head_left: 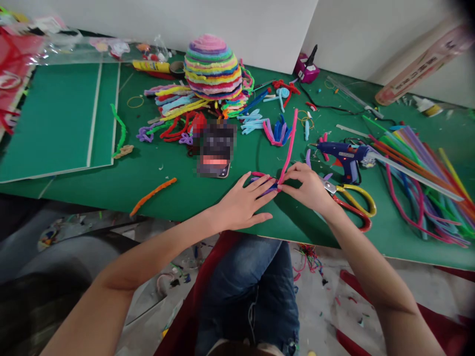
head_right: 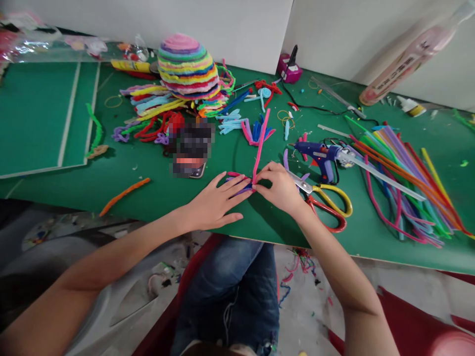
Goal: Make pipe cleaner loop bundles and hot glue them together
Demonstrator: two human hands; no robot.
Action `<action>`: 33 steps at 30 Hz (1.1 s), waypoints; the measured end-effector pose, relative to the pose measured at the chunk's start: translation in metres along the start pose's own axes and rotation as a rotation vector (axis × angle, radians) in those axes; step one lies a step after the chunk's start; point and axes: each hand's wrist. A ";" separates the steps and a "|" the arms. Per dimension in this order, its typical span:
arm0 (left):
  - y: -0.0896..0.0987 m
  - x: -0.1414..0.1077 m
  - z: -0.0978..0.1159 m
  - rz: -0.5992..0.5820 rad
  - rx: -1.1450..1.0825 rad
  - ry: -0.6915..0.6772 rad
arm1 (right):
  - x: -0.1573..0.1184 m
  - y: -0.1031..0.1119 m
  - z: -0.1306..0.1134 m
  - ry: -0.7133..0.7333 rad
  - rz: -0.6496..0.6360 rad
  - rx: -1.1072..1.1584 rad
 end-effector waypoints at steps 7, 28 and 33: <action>0.003 0.003 0.005 0.024 -0.028 0.039 | 0.005 0.006 0.007 -0.030 -0.105 0.140; 0.018 0.026 -0.028 -0.020 -0.179 -0.062 | -0.069 0.091 0.065 -0.464 0.358 -0.322; 0.028 0.035 -0.027 0.098 -0.242 0.102 | -0.034 0.084 0.083 -0.618 0.216 0.038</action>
Point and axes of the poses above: each hand's wrist, its own x-axis towards the middle knuckle, its own y-axis out of the back of the hand, z = x × y, and after that the axes turned 13 degrees about y, right-handed
